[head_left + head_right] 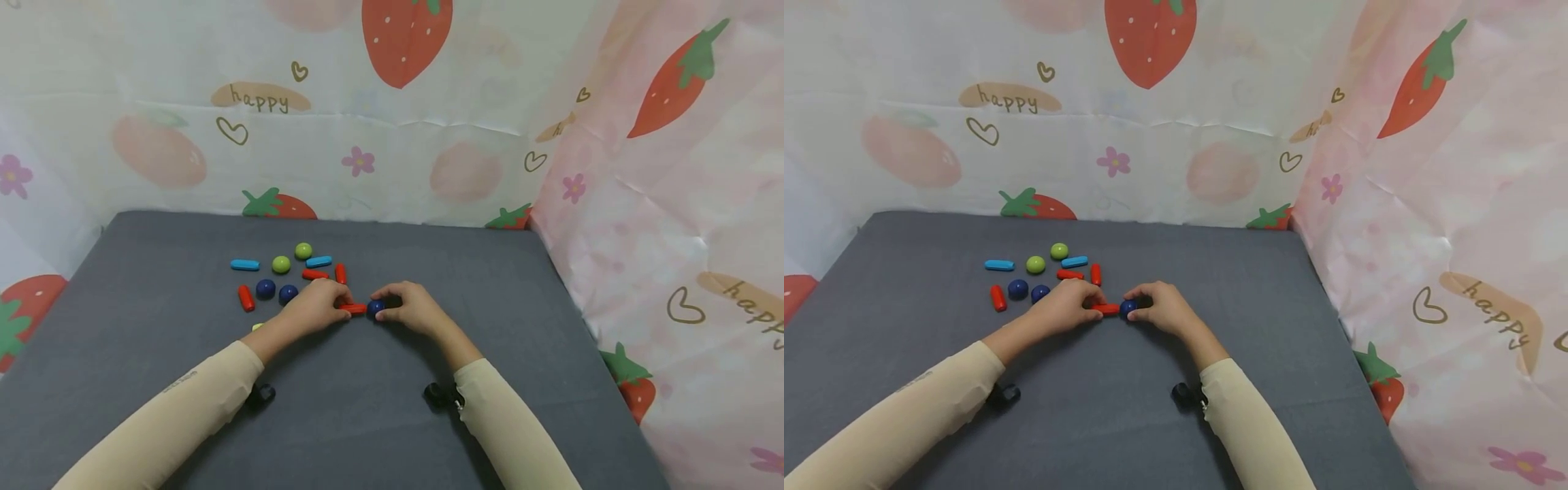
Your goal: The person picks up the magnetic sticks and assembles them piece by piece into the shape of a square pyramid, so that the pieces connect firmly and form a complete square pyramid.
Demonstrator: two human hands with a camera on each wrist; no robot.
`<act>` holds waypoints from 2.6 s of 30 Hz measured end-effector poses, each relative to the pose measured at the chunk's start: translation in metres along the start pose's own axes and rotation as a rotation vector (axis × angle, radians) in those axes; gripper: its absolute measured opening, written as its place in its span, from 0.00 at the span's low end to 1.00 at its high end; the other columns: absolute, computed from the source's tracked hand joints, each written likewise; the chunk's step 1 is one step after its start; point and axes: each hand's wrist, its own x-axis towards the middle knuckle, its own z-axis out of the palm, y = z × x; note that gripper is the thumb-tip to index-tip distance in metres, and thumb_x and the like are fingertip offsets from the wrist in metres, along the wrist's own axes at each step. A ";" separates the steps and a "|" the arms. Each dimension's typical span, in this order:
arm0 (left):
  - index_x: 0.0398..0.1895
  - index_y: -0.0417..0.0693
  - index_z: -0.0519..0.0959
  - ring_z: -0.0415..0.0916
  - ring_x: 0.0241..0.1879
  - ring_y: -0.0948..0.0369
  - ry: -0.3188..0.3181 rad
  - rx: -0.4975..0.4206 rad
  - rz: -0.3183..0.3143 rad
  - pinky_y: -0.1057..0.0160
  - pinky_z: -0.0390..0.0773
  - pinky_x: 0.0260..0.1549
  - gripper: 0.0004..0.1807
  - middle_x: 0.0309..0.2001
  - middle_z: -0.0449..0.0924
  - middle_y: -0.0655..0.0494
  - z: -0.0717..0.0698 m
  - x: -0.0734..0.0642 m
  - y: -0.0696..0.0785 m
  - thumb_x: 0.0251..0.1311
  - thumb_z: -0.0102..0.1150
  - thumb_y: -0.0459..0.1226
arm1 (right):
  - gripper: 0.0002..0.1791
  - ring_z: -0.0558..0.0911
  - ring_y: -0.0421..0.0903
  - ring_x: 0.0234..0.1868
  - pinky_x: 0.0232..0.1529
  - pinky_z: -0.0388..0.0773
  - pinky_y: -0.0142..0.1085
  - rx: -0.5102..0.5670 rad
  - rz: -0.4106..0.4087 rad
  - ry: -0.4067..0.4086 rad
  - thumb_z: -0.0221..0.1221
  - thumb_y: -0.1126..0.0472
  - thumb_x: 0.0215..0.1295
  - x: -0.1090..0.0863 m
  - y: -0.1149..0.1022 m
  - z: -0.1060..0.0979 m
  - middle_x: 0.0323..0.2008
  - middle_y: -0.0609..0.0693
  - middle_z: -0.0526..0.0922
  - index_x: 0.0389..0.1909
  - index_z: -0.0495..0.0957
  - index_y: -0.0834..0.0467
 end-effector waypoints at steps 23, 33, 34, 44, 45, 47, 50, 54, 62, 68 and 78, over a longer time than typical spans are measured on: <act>0.43 0.49 0.87 0.78 0.35 0.61 0.009 -0.013 0.013 0.56 0.80 0.44 0.10 0.36 0.85 0.58 -0.002 -0.004 0.006 0.60 0.74 0.39 | 0.19 0.79 0.48 0.59 0.66 0.72 0.47 0.010 0.018 0.038 0.74 0.54 0.60 -0.002 -0.001 0.002 0.52 0.44 0.86 0.53 0.87 0.46; 0.47 0.50 0.86 0.80 0.44 0.58 0.014 -0.032 0.008 0.52 0.80 0.50 0.12 0.43 0.86 0.56 -0.005 -0.010 0.000 0.61 0.72 0.39 | 0.19 0.80 0.48 0.59 0.65 0.72 0.47 0.018 0.012 0.051 0.74 0.55 0.60 -0.003 0.001 0.004 0.52 0.45 0.86 0.53 0.87 0.46; 0.48 0.50 0.86 0.80 0.45 0.58 0.016 -0.031 0.007 0.52 0.80 0.50 0.12 0.44 0.86 0.56 -0.005 -0.011 -0.001 0.62 0.72 0.39 | 0.19 0.80 0.49 0.59 0.65 0.72 0.48 0.018 0.010 0.053 0.74 0.55 0.60 -0.003 0.001 0.004 0.52 0.45 0.86 0.53 0.87 0.46; 0.54 0.47 0.85 0.82 0.53 0.56 0.023 -0.043 0.017 0.51 0.80 0.55 0.17 0.51 0.86 0.55 -0.019 -0.024 -0.007 0.63 0.71 0.40 | 0.19 0.80 0.49 0.59 0.65 0.72 0.48 0.031 0.016 0.050 0.74 0.55 0.60 -0.004 0.002 0.004 0.53 0.46 0.86 0.53 0.87 0.47; 0.54 0.47 0.85 0.82 0.53 0.56 0.026 -0.042 0.021 0.51 0.80 0.55 0.17 0.51 0.86 0.54 -0.021 -0.026 -0.008 0.63 0.71 0.40 | 0.19 0.80 0.49 0.59 0.65 0.72 0.48 0.030 0.018 0.049 0.74 0.55 0.60 -0.004 0.002 0.004 0.53 0.46 0.85 0.53 0.87 0.46; 0.54 0.46 0.85 0.81 0.52 0.55 0.037 -0.033 0.029 0.50 0.79 0.56 0.18 0.51 0.85 0.54 -0.025 -0.030 -0.008 0.63 0.71 0.40 | 0.19 0.80 0.49 0.59 0.65 0.72 0.48 0.026 0.021 0.047 0.74 0.54 0.60 -0.004 0.001 0.004 0.53 0.46 0.85 0.53 0.87 0.46; 0.54 0.47 0.85 0.79 0.52 0.55 0.065 -0.027 0.034 0.50 0.78 0.55 0.18 0.51 0.85 0.54 -0.030 -0.037 -0.011 0.62 0.72 0.40 | 0.19 0.80 0.49 0.59 0.65 0.72 0.48 0.017 0.021 0.049 0.74 0.54 0.60 -0.005 0.001 0.003 0.52 0.45 0.85 0.53 0.87 0.45; 0.55 0.49 0.85 0.77 0.53 0.54 0.095 -0.028 0.019 0.50 0.78 0.53 0.18 0.52 0.85 0.56 -0.037 -0.047 -0.015 0.63 0.72 0.41 | 0.19 0.79 0.49 0.59 0.65 0.72 0.48 0.018 0.020 0.050 0.74 0.54 0.60 -0.005 0.001 0.003 0.52 0.45 0.85 0.53 0.87 0.45; 0.55 0.46 0.85 0.78 0.52 0.50 0.133 -0.052 0.008 0.47 0.77 0.53 0.18 0.52 0.85 0.51 -0.051 -0.066 -0.027 0.62 0.72 0.38 | 0.20 0.79 0.49 0.61 0.66 0.71 0.48 0.024 0.018 0.050 0.74 0.54 0.60 -0.006 -0.001 0.003 0.53 0.45 0.85 0.54 0.87 0.45; 0.55 0.44 0.85 0.75 0.53 0.49 0.147 -0.027 -0.012 0.44 0.74 0.55 0.19 0.52 0.85 0.49 -0.058 -0.074 -0.042 0.62 0.72 0.39 | 0.19 0.79 0.49 0.61 0.66 0.71 0.49 0.022 0.022 0.058 0.74 0.54 0.60 -0.007 -0.001 0.004 0.54 0.45 0.85 0.53 0.87 0.45; 0.56 0.44 0.84 0.72 0.60 0.44 0.134 -0.019 -0.063 0.39 0.69 0.61 0.19 0.54 0.84 0.47 -0.063 -0.064 -0.072 0.63 0.71 0.39 | 0.19 0.79 0.49 0.61 0.67 0.71 0.49 0.022 0.026 0.068 0.74 0.55 0.59 -0.010 0.000 0.004 0.54 0.45 0.85 0.52 0.87 0.44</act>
